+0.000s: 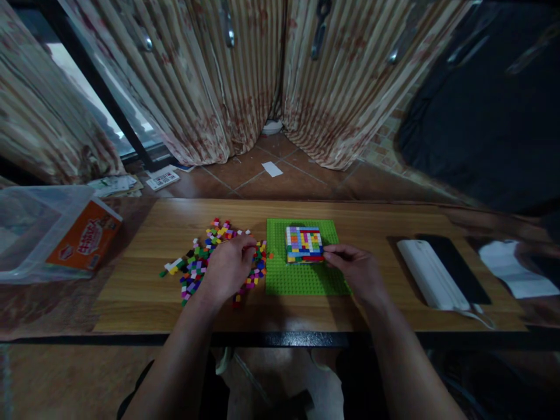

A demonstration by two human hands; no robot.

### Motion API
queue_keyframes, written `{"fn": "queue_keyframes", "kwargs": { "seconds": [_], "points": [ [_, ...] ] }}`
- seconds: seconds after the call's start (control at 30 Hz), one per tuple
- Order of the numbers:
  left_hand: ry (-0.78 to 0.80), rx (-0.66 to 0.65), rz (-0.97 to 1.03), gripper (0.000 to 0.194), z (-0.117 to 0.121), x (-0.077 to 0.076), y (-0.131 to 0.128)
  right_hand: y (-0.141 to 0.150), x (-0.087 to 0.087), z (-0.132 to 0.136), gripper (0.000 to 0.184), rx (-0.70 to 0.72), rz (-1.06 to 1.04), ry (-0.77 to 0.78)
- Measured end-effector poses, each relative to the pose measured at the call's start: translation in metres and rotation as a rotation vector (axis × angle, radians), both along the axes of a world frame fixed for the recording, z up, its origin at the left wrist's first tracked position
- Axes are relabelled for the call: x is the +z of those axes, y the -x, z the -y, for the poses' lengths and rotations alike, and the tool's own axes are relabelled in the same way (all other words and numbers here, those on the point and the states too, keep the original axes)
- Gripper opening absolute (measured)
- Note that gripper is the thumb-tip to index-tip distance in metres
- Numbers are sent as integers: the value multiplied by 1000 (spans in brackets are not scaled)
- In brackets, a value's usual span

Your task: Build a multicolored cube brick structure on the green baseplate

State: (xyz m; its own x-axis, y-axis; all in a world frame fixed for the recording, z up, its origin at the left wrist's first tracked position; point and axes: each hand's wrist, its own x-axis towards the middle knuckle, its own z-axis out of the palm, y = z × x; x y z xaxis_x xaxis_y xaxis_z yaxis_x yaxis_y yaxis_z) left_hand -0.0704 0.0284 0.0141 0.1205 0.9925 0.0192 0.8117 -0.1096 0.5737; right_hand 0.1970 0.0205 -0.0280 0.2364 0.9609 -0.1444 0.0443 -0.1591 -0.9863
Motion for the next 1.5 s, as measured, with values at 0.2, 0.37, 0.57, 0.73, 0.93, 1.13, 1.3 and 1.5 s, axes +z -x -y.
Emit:
{"fn": "queue_keyframes", "kwargs": {
  "seconds": [0.2, 0.37, 0.57, 0.73, 0.93, 1.13, 1.3, 1.5],
  "points": [
    [-6, 26, -25, 27, 2, 2, 1, -3, 4, 1, 28, 15, 5, 24],
    [-2, 30, -21, 27, 2, 3, 2, -6, 7, 2, 28, 46, 53, 32],
    [-3, 31, -20, 27, 2, 3, 3, -3, 6, 2, 25, 22, 49, 15],
    [-2, 33, -10, 27, 2, 1, 4, -1, 4, 2, 26, 1, 47, 23],
    [5, 21, -16, 28, 3, 1, 4, -1, 4, 2, 29, 18, 73, 15],
    [-19, 17, -21, 26, 3, -1, 7, -3, 5, 1, 30, 54, 100, 21],
    [-18, 24, -26, 26, 3, -1, 7, -7, 5, 1, 30, 83, 87, 36],
    [-18, 31, -11, 24, 4, -1, 8, -6, 6, 1, 31, 85, 68, 20]
  ]
}}
